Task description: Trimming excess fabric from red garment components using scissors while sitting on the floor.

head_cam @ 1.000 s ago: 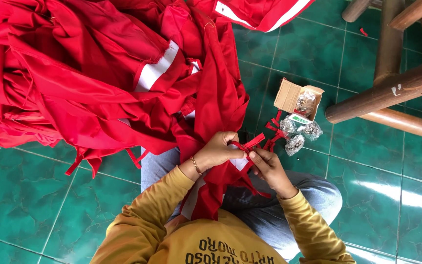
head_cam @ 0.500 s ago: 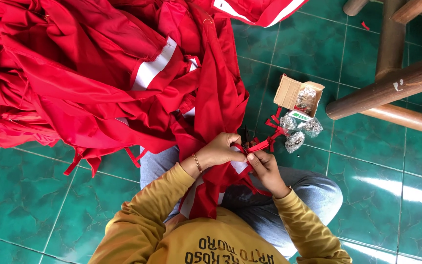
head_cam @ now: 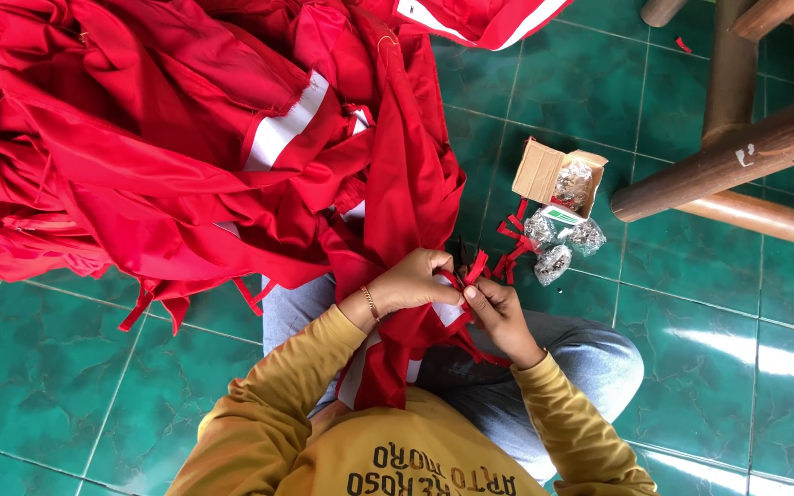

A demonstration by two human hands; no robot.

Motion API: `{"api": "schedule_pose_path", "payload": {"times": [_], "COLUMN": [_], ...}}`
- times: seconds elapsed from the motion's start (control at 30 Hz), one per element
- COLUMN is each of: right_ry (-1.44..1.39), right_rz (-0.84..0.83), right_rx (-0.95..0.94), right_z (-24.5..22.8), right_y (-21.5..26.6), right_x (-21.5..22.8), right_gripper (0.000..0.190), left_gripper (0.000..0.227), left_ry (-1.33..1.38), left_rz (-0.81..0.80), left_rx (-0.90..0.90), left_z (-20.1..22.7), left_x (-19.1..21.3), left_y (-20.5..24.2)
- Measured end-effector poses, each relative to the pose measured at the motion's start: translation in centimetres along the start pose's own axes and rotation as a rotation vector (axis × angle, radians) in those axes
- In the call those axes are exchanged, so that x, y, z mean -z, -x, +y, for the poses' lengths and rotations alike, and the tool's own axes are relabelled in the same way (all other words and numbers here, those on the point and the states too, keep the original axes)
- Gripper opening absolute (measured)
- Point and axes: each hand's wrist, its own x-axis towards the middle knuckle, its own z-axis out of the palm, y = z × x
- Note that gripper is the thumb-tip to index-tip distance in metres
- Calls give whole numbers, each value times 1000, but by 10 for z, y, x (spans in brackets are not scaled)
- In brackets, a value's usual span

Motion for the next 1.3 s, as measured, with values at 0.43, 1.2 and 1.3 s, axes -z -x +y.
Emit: {"api": "schedule_pose_path", "payload": {"times": [0.43,1.2,1.3], "right_ry": [-212,-106,-217], "right_rz": [188,342,231], "right_rx": [-57,-97,-125], "right_z": [-13,-48,-23], "right_y": [4,-11,-8], "right_x": [-11,-45,-34], "right_gripper": [21,24,11], "left_gripper": [28,32,26], "left_ry": [443,103,102], "left_rz": [278,387,362], "left_rx": [-182,-304,-301], "left_z": [-6,-20,-34], "left_x": [6,45,56], "left_y": [-18,7,0]}}
